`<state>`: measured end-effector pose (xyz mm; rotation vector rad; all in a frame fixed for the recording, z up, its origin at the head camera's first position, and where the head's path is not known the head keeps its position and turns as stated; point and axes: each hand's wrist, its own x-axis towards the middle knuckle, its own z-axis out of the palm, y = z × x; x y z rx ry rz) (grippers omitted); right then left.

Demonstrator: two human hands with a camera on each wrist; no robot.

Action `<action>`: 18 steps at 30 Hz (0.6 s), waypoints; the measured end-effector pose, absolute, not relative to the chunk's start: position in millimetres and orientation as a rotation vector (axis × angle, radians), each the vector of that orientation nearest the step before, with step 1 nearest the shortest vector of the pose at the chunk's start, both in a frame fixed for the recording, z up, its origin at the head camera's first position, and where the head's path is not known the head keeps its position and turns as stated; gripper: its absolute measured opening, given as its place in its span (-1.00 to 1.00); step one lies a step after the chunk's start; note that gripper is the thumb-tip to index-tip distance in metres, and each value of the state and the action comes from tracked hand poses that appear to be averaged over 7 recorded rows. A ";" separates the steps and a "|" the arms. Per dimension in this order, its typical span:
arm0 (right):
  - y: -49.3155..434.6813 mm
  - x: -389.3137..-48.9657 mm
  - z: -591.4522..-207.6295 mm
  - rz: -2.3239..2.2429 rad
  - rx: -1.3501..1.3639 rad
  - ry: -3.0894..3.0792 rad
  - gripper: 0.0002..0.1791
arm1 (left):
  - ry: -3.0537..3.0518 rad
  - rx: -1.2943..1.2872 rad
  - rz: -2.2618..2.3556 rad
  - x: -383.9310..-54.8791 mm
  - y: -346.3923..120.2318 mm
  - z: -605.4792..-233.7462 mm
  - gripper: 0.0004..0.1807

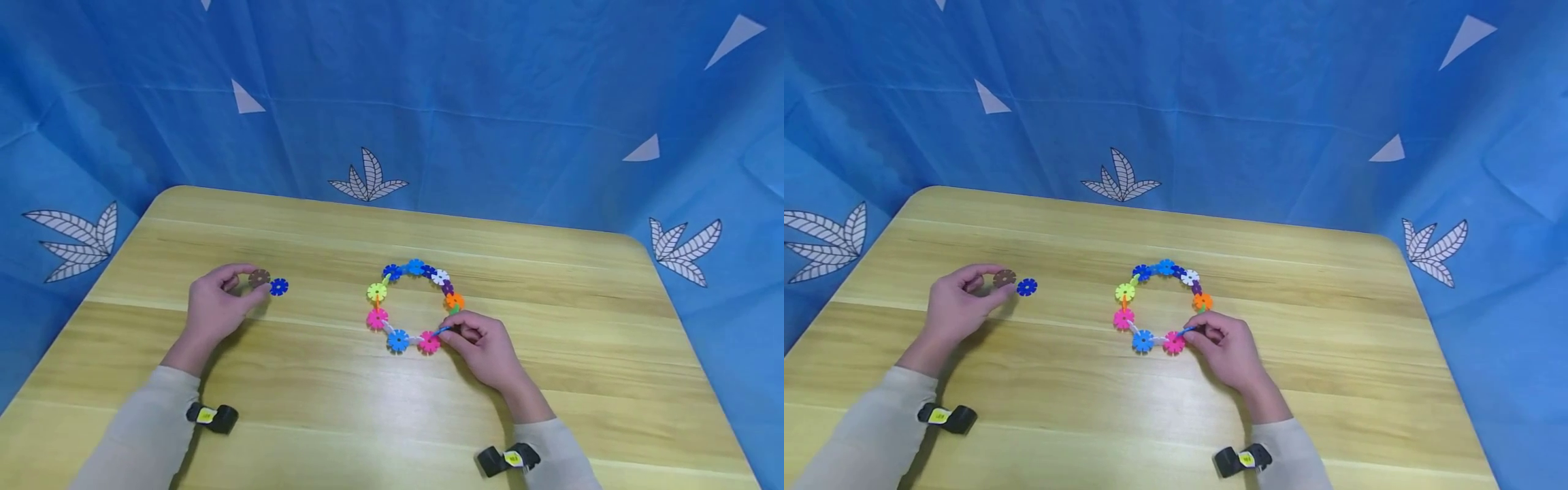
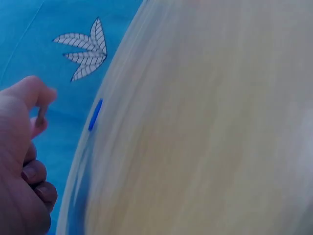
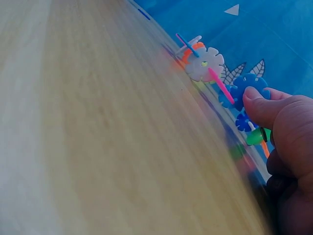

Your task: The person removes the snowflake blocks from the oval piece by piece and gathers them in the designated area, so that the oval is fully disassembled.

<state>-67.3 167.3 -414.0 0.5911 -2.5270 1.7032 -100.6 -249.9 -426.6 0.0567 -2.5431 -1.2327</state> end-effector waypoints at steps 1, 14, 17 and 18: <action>167.0 -67.2 -414.0 1.699 0.590 -2.528 -0.84 | -2.555 0.070 -1.229 -100.8 -252.6 -427.5 -0.65; 167.5 -67.1 -414.7 1.684 0.602 -2.533 -0.85 | -2.629 0.057 -1.170 -100.8 -270.1 -435.4 -0.64; 167.1 -67.0 -415.1 1.687 0.596 -2.536 -0.85 | -2.642 0.057 -1.131 -100.1 -271.8 -436.6 -0.64; 166.9 -67.1 -415.2 1.689 0.596 -2.535 -0.85 | -2.644 0.056 -1.111 -99.9 -272.5 -437.4 -0.64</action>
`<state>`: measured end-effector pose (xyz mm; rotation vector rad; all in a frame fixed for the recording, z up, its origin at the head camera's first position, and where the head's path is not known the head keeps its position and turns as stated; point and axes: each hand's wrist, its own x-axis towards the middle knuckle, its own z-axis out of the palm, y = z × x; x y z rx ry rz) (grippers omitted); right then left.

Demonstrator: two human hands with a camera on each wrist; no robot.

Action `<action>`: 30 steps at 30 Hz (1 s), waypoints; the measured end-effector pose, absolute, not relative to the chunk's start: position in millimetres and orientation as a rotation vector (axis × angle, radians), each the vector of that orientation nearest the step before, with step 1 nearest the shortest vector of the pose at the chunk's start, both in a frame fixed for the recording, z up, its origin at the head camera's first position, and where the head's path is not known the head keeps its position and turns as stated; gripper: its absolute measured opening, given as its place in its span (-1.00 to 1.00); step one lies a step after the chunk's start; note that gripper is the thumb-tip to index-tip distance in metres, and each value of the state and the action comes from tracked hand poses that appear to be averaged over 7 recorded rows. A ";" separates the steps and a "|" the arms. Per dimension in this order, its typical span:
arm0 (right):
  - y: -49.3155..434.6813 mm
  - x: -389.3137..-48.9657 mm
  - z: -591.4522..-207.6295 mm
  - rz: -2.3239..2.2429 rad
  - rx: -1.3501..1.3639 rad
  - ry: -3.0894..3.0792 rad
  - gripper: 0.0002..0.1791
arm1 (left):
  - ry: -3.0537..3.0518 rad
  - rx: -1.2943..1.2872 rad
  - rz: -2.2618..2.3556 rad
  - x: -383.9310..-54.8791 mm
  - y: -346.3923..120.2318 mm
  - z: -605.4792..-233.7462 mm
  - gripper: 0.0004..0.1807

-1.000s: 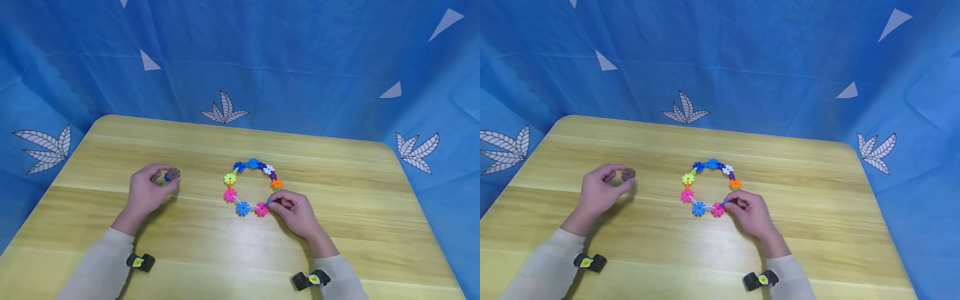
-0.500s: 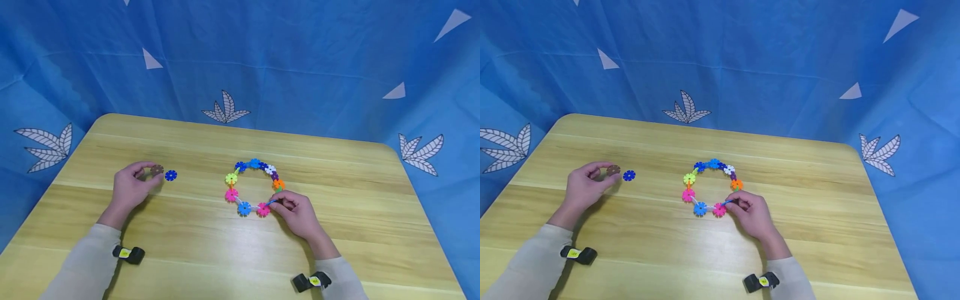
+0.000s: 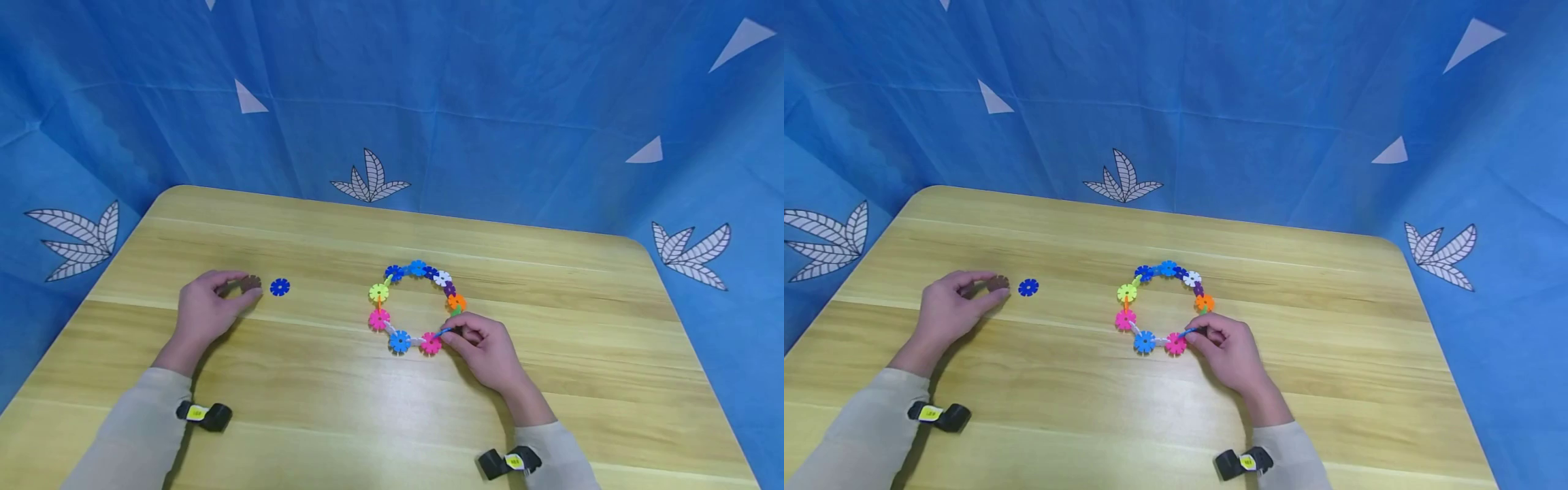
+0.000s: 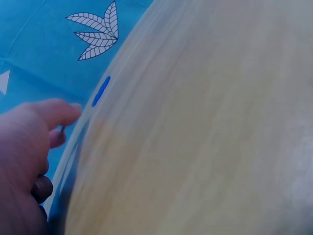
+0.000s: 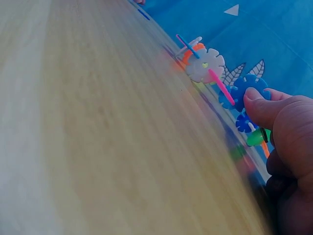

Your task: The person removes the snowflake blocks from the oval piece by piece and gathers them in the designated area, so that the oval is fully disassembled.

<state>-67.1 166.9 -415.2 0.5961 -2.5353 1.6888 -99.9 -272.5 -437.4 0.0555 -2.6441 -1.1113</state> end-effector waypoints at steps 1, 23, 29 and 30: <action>167.0 -66.9 -415.3 1.687 0.597 -2.533 -0.84 | -2.647 0.053 -1.089 -100.1 -272.7 -438.3 -0.64; 165.2 -64.4 -409.3 1.686 0.559 -2.577 -0.86 | -2.792 0.125 -1.011 -101.6 -275.5 -434.7 -0.45; 165.8 -64.5 -409.9 1.680 0.560 -2.577 -0.86 | -2.808 0.151 -1.028 -102.2 -275.3 -435.1 -0.42; 166.0 -64.4 -409.9 1.681 0.560 -2.578 -0.86 | -2.802 0.152 -1.032 -102.1 -274.8 -435.5 -0.43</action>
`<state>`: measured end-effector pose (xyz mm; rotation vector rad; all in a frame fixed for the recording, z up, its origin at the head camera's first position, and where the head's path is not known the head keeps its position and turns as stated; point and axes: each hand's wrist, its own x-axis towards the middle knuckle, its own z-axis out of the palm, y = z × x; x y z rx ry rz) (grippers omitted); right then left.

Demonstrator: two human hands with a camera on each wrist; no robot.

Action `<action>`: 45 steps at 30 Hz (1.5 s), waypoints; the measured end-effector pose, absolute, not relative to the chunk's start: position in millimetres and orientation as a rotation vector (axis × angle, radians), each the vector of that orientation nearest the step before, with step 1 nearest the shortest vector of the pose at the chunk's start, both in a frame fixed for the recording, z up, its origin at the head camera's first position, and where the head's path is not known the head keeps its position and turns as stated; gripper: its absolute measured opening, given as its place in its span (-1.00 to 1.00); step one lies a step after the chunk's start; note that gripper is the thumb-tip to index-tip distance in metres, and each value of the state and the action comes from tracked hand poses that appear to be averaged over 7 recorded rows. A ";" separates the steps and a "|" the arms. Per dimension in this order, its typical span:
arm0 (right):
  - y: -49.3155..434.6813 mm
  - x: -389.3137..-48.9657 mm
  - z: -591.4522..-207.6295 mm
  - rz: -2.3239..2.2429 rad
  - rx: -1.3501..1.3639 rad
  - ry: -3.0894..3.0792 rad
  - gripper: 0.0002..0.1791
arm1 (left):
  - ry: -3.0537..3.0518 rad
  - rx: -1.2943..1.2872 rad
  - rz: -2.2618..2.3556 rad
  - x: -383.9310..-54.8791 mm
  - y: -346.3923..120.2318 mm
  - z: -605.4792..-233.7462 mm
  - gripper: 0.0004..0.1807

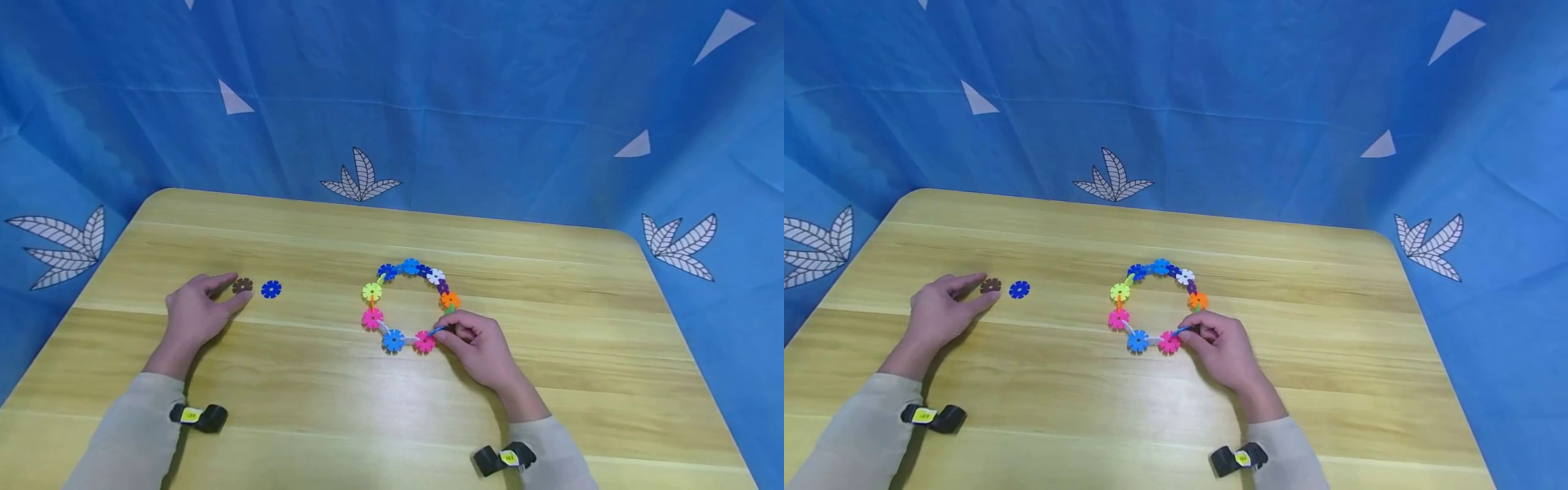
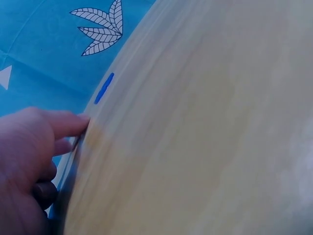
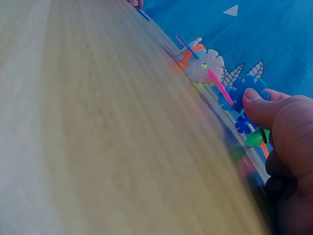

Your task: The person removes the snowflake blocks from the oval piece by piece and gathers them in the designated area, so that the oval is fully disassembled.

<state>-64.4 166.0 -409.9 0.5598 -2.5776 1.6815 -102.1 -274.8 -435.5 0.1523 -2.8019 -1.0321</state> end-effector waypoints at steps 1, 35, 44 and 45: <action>166.0 -64.5 -410.1 1.681 0.559 -2.577 -0.86 | -2.791 0.153 -1.042 -102.0 -274.2 -435.9 -0.43; 166.6 -64.5 -406.5 1.709 0.562 -2.573 -0.86 | -2.564 -0.429 -1.241 -87.4 -114.1 -399.3 -0.65; 164.7 -63.4 -401.2 1.685 0.525 -2.605 -0.88 | -2.600 -0.534 -1.258 -85.2 -77.2 -397.7 -0.68; 164.7 -63.5 -401.2 1.684 0.525 -2.605 -0.88 | -2.609 -0.537 -1.251 -85.0 -73.8 -398.5 -0.68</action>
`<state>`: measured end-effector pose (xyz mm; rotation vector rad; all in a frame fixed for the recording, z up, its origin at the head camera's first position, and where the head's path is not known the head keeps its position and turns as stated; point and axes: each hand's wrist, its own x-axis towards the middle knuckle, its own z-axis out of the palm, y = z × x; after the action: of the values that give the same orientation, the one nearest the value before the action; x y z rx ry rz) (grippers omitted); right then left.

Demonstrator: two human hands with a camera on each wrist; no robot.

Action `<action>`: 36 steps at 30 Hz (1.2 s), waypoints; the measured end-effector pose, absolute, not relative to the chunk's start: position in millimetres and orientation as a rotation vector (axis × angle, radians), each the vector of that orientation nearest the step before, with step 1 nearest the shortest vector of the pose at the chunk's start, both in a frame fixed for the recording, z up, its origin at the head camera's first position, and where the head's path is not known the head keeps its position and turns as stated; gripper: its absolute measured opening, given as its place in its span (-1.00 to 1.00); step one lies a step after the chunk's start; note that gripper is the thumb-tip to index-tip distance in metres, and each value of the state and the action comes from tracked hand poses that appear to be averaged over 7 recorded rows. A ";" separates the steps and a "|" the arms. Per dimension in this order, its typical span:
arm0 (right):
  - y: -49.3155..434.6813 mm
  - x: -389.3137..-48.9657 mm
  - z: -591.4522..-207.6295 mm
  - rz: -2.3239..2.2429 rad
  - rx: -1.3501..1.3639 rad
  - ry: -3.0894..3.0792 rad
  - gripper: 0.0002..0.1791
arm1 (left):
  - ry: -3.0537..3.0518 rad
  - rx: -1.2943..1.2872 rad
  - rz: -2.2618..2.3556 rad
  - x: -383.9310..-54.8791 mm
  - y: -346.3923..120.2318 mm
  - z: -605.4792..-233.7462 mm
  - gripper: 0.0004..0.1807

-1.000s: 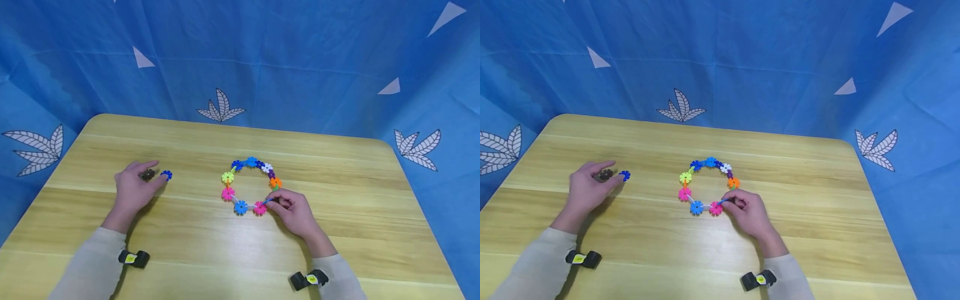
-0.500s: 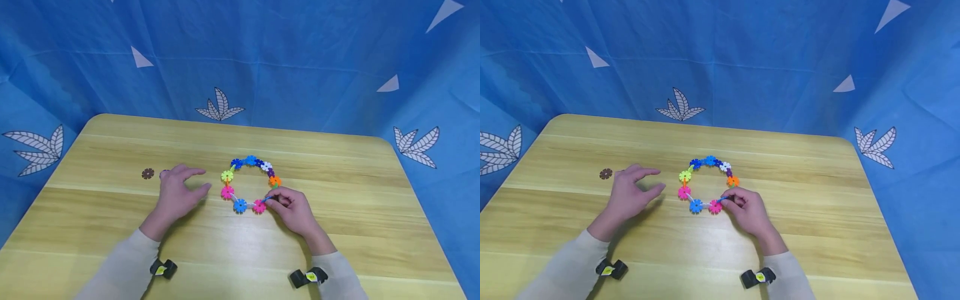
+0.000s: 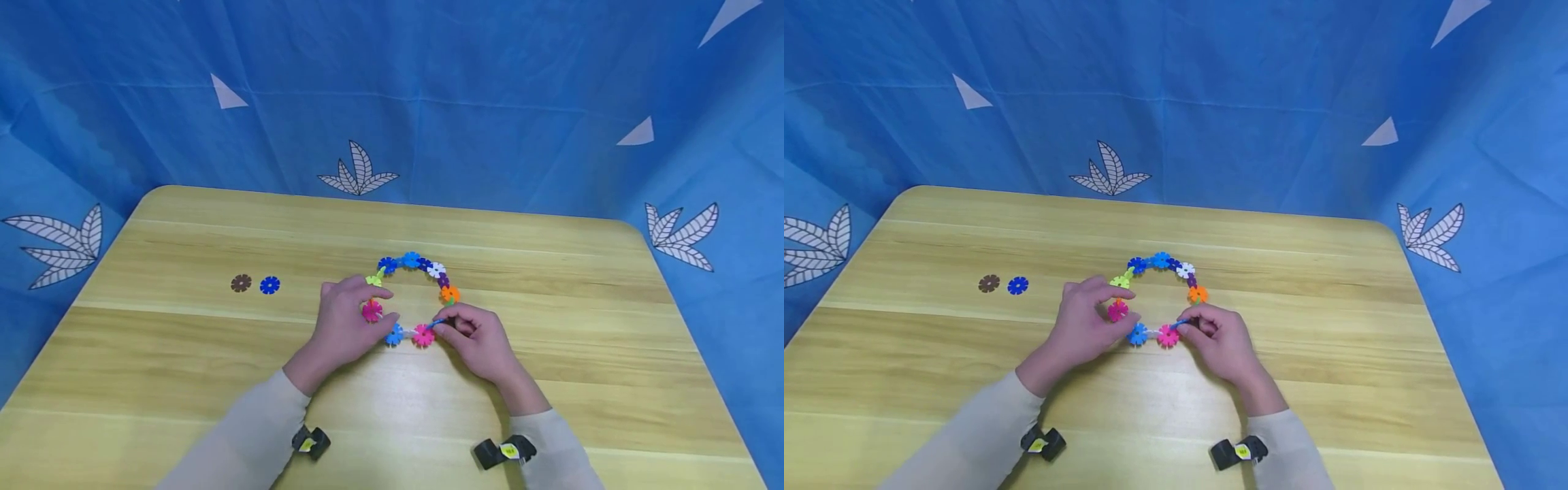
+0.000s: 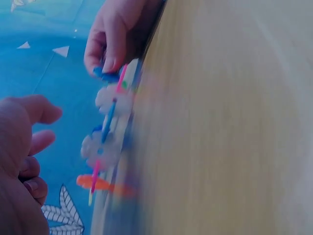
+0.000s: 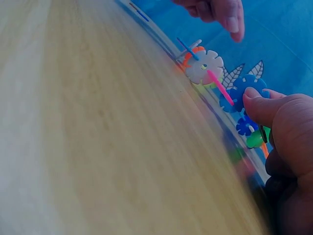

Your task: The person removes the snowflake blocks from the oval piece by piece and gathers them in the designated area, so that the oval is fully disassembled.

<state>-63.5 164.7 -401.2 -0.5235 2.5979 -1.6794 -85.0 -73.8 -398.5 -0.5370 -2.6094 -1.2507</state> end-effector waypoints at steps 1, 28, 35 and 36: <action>164.8 -63.8 -401.4 -1.681 -0.527 2.598 -0.88 | -2.614 -0.539 -1.248 -84.7 -70.5 -399.3 -0.68; 165.8 -66.6 -407.9 -1.747 -0.587 2.561 -0.85 | -2.655 -0.705 -1.117 -81.6 -25.5 -418.7 -0.93; 167.3 -67.6 -409.5 -1.747 -0.613 2.539 -0.76 | -2.638 -0.712 -1.117 -81.8 -26.5 -422.5 -0.95; 167.7 -67.5 -409.4 -1.744 -0.612 2.535 -0.73 | -2.643 -0.707 -1.121 -81.9 -27.6 -423.0 -0.95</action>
<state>-67.5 167.7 -409.4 -0.6122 2.5349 -1.7441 -81.9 -27.6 -423.0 -0.7073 -2.6432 -1.1212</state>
